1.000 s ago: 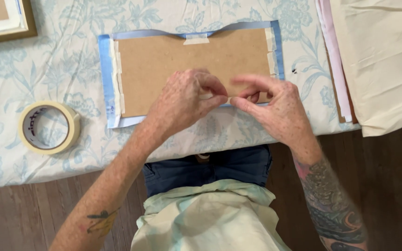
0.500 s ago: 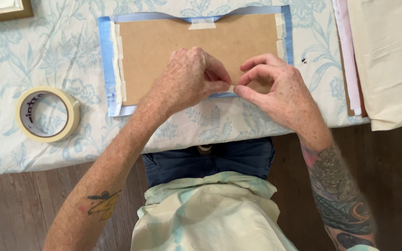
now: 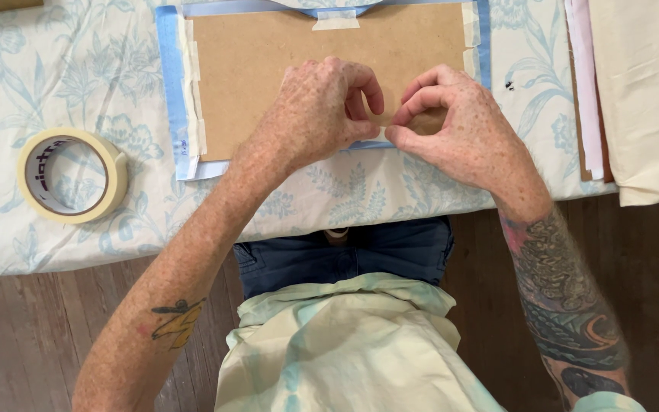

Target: Securing fabric edges to a wooden board using masking tape as part of a framing process.

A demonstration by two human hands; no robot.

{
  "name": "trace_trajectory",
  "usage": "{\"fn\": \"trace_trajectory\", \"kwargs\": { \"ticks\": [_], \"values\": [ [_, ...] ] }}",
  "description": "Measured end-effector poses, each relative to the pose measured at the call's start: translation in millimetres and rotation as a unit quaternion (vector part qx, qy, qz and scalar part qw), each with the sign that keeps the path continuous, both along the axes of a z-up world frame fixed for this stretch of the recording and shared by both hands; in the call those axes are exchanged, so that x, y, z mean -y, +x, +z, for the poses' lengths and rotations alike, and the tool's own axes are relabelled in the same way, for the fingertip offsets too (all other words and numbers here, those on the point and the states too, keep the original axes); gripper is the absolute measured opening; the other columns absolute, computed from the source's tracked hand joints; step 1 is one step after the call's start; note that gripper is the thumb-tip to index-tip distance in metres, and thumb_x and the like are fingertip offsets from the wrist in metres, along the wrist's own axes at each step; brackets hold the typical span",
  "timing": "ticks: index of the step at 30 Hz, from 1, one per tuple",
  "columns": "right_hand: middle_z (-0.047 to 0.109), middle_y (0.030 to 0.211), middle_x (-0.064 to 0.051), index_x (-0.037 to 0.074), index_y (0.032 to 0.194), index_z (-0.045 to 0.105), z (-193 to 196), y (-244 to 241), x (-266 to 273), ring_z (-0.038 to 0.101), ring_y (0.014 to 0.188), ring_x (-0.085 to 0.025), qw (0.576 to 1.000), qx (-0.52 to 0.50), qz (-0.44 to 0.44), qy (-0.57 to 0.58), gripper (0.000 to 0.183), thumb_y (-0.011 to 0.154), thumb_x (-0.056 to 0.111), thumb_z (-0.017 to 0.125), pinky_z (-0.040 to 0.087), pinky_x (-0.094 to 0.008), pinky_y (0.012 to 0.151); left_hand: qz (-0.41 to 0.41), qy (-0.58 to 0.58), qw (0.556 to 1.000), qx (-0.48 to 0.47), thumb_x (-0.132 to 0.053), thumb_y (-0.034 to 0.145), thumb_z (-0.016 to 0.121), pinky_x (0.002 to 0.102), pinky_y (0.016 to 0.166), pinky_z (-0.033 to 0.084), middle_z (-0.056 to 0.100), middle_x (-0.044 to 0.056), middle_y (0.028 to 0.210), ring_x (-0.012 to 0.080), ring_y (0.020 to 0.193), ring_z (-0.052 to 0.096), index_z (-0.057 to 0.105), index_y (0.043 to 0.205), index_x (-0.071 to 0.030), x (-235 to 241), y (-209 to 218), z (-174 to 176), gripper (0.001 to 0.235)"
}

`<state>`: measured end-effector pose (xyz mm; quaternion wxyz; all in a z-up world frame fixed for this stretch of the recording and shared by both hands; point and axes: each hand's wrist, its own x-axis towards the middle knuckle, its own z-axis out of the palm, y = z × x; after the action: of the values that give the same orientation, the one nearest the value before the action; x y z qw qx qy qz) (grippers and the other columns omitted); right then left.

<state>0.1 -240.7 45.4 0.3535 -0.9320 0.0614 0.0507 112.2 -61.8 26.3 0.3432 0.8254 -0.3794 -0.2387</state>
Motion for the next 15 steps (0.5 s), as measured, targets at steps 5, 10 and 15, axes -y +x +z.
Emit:
{"fn": "trace_trajectory", "kwargs": {
  "ticks": [5,10,15],
  "values": [
    [0.063,0.111,-0.003,0.014,0.086,0.078,0,0,-2,0.064,0.1,-0.016,1.0,0.008,0.001,-0.002,0.008,0.087,0.021,0.082,0.052,-0.033,0.088,0.003,0.012,1.0,0.014,-0.022,0.08,0.082,0.036,0.074,0.047,0.078,-0.012,0.072,0.0079,0.068,0.072,0.07,0.083,-0.024,1,-1,-1,0.012],
    [0.062,0.11,-0.004,0.015,0.087,0.078,-3,-1,-2,0.064,0.101,-0.017,1.0,0.023,0.003,-0.014,0.007,0.086,0.02,0.082,0.051,-0.035,0.09,0.013,0.006,1.0,0.016,-0.021,0.079,0.083,0.04,0.082,0.044,0.078,-0.011,0.071,0.0097,0.07,0.072,0.07,0.085,-0.023,1,-3,-3,0.014],
    [0.062,0.108,-0.003,0.014,0.09,0.077,-7,-3,-1,0.061,0.105,-0.021,0.998,0.051,0.023,-0.037,0.01,0.087,0.02,0.084,0.047,-0.039,0.095,0.014,0.009,0.998,0.062,-0.018,0.076,0.082,0.044,0.08,0.043,0.078,-0.011,0.075,0.016,0.073,0.072,0.068,0.087,-0.021,3,-7,-15,0.018]
  ]
}}
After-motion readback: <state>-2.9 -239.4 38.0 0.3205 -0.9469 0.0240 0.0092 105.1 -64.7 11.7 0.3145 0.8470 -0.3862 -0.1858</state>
